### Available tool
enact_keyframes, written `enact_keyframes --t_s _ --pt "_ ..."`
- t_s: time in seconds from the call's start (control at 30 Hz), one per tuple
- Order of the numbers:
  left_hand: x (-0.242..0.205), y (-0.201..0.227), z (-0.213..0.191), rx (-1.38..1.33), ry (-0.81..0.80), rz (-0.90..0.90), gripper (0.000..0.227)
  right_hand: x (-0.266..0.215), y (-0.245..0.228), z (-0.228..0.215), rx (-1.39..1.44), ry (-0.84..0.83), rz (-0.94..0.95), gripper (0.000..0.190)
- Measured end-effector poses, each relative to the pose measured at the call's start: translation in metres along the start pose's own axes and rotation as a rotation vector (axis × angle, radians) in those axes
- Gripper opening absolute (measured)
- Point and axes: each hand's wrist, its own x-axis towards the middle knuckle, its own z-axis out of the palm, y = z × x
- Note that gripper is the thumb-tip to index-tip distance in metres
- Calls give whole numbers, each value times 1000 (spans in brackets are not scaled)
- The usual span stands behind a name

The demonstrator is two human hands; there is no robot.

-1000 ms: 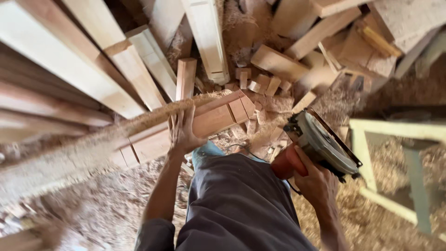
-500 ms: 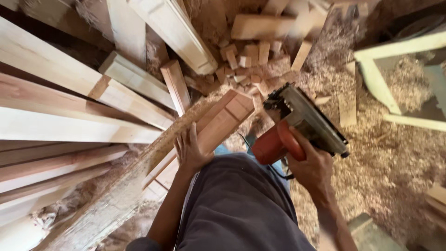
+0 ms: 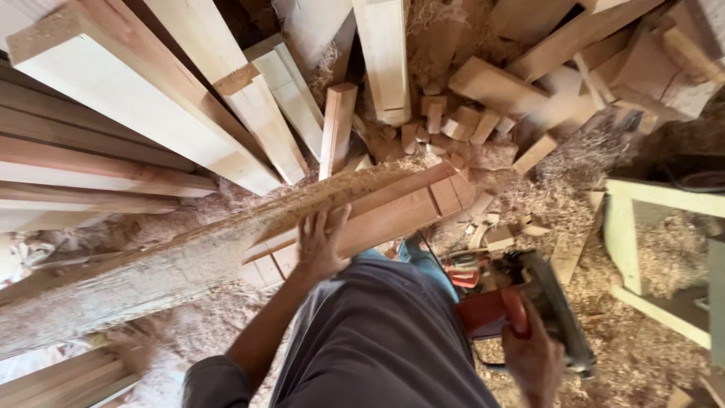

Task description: The person uses a circular saw to cut a wooden plank into smaller pieces. They repeatedly position the saw, cut the wood, and move the cut pieces aside in a workshop environment.

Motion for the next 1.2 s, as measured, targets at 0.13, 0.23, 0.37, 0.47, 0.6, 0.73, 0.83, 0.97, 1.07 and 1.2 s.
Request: enact_keyframes --t_s 0.13,0.23,0.37,0.47,0.6,0.73,0.83,0.97,1.07,1.2 --pt "14 7 -23 15 -93 -66 136 -17 20 14 40 -28 94 67" --pt "61 1 -48 74 -79 -132 131 -22 32 28 0 -96 142 72" --pt "132 -14 -78 152 -82 -245 125 -47 53 44 -13 -128 219 65" --pt "202 -37 -96 439 -195 -29 119 -59 73 54 -48 -103 -120 63" --pt "286 -46 -61 1008 -420 315 84 -67 71 85 23 -161 316 64" --pt "337 -45 23 1228 -431 646 41 -70 52 104 74 -287 430 64" --pt "356 -35 87 1372 -371 845 37 -78 37 103 92 -345 501 64" --pt "363 -35 136 1682 -479 1083 47 -80 14 105 102 -391 565 64" --pt "373 -44 140 1623 -341 1164 38 -77 -2 108 118 -433 577 64" --pt "412 -63 122 1509 -194 893 44 -69 -12 108 110 -465 559 64"
